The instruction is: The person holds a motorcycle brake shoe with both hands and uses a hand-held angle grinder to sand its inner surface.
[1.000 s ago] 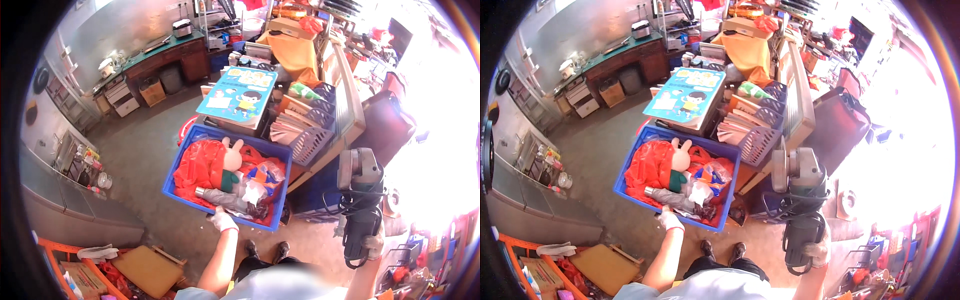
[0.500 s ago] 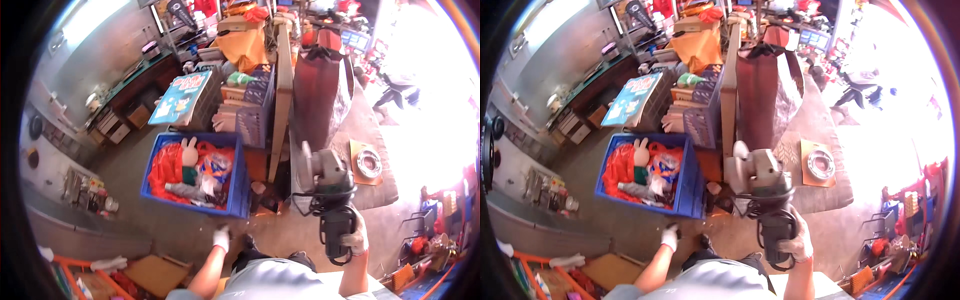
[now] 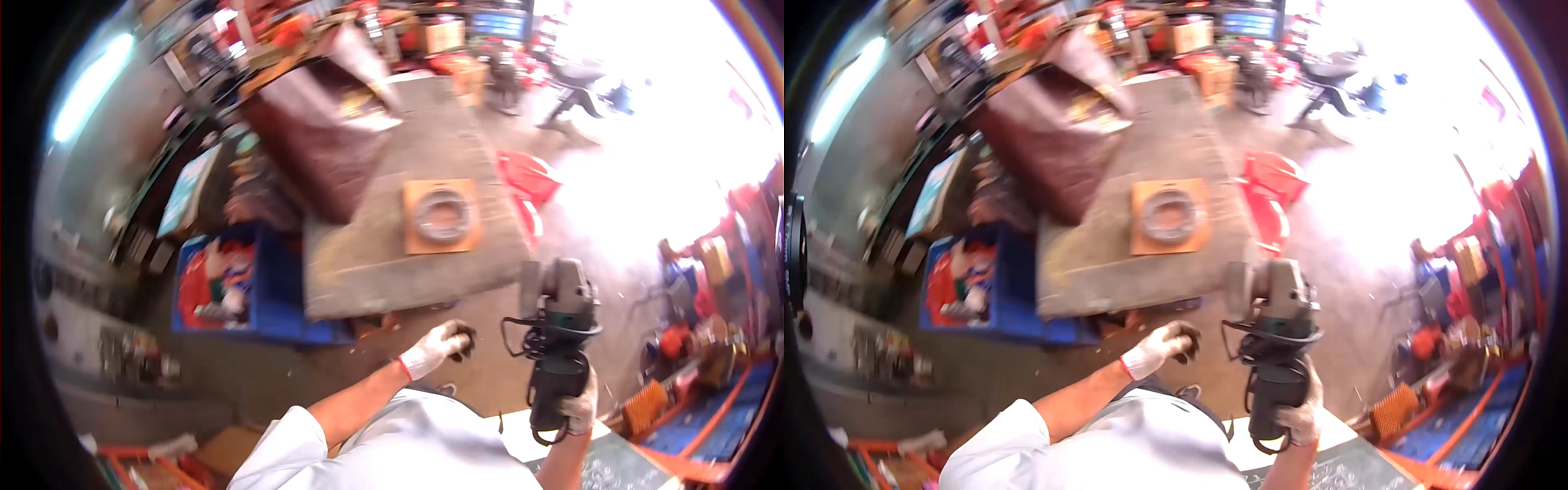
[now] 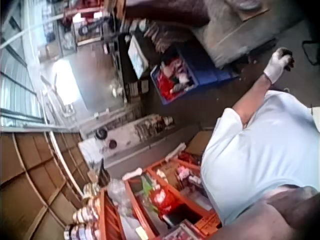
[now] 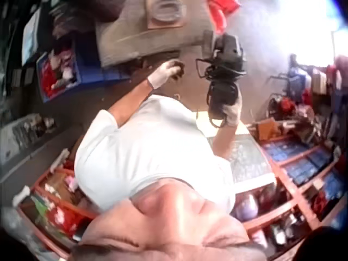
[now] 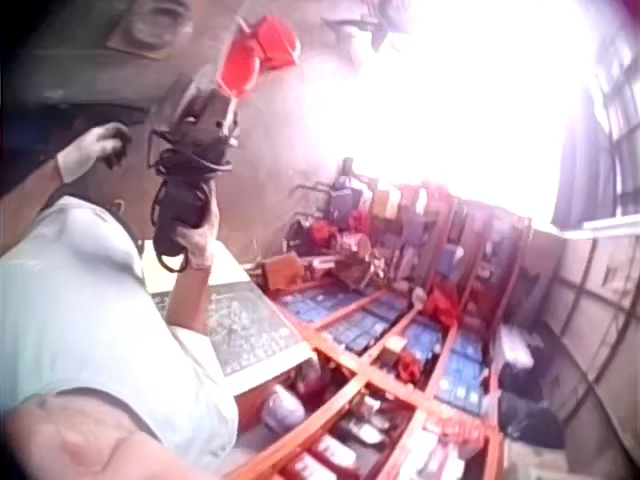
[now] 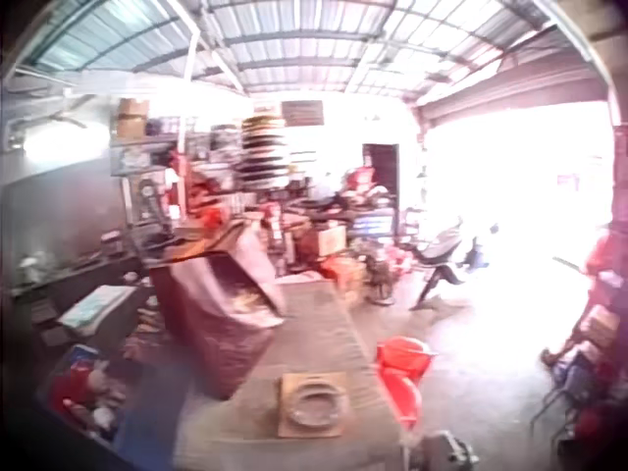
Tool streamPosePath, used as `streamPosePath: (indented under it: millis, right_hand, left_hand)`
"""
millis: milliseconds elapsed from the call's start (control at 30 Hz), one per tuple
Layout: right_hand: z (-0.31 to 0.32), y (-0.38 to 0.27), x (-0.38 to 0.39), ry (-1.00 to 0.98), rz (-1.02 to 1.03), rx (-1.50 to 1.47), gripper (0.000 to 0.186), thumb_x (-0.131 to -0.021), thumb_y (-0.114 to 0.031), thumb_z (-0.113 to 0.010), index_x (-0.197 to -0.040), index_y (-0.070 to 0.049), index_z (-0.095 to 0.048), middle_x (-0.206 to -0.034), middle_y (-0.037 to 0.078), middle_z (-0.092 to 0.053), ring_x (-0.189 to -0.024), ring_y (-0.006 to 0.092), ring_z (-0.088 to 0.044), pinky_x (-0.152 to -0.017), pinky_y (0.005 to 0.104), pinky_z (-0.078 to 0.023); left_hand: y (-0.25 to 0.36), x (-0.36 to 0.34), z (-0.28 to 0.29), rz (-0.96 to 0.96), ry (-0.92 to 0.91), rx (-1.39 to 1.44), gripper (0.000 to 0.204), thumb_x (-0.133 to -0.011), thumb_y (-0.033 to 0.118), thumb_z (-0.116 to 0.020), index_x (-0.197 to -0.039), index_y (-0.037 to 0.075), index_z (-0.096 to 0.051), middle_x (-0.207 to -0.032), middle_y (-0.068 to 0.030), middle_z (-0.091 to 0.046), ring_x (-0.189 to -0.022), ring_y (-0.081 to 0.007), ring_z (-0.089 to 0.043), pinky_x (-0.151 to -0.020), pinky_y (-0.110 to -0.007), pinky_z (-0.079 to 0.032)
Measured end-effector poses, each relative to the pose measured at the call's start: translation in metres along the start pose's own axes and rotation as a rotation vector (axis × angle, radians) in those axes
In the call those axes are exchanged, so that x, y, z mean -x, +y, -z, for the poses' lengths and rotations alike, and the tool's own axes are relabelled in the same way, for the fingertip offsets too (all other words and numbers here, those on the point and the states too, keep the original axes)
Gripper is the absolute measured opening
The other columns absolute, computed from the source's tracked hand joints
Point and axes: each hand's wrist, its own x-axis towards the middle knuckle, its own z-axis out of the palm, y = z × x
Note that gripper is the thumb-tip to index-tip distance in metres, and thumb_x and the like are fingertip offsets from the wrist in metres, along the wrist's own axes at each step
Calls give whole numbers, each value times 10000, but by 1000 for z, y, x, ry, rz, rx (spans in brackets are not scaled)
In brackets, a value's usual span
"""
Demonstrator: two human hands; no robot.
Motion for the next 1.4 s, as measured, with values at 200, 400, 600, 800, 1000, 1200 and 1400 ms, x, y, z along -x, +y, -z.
streamPosePath:
  millis: [200, 400, 600, 800, 1000, 1200, 1400]
  right_hand:
    - [77, -5, -11, 158, 152, -28, 878, -514, -97, -736, -1350, 28, -503, -1081, 100, -659, -916, 182, -657, -828, 312, -558]
    - [158, -40, -44, 520, 187, 208, 809, -572, -34, -699, -1355, -2, -501, -1077, 74, -642, -910, 156, -631, -814, 293, -547]
    - [248, -39, -112, 481, -24, 138, 690, -637, -166, -708, -1281, 14, -540, -980, 103, -654, -801, 200, -667, -723, 321, -576]
    - [337, -44, -177, 364, -251, -80, 595, -703, -170, -662, -1239, 61, -545, -1010, 173, -683, -778, 278, -705, -673, 365, -606]
    - [407, -65, -270, 254, -345, -94, 560, -747, -210, -674, -1217, 71, -559, -986, 181, -685, -788, 292, -708, -683, 395, -613]
    - [437, -105, -361, -34, -456, -158, 556, -734, -148, -706, -1230, 57, -562, -958, 154, -671, -784, 281, -698, -688, 391, -603]
    - [521, -149, -403, 75, -361, 23, 585, -737, -7, -705, -1293, 34, -529, -1000, 128, -672, -831, 230, -695, -737, 337, -583]
  left_hand:
    - [53, -153, -104, -117, -369, 253, 588, -1002, 275, -592, -1500, 96, -337, -1262, -71, -586, -1090, -178, -611, -882, -342, -510]
    - [80, -270, -162, 403, -905, 215, 496, -961, 286, -611, -1330, -36, -529, -999, -132, -695, -799, -188, -675, -675, -301, -546]
    - [110, -387, -203, -166, -300, -118, 536, -974, 284, -612, -1385, -41, -499, -1292, -189, -628, -1163, -229, -633, -948, -324, -514]
    - [139, -416, -190, -246, 160, -350, 357, -963, 161, -583, -1279, -4, -591, -1189, -170, -686, -1124, -240, -662, -985, -342, -505]
    - [216, -343, -102, -289, 1278, -822, 540, -880, 286, -729, -1281, -36, -562, -1198, -240, -642, -1079, -366, -642, -963, -405, -497]
    - [158, -182, 47, 250, 1455, -823, 1015, -807, 494, -762, -1521, -28, -263, -1432, -271, -502, -1326, -388, -499, -1097, -425, -410]
    - [140, -240, 6, 735, 1522, -965, 1106, -770, 618, -719, -1580, 86, -187, -1553, -315, -293, -1435, -489, -284, -1178, -542, -269]
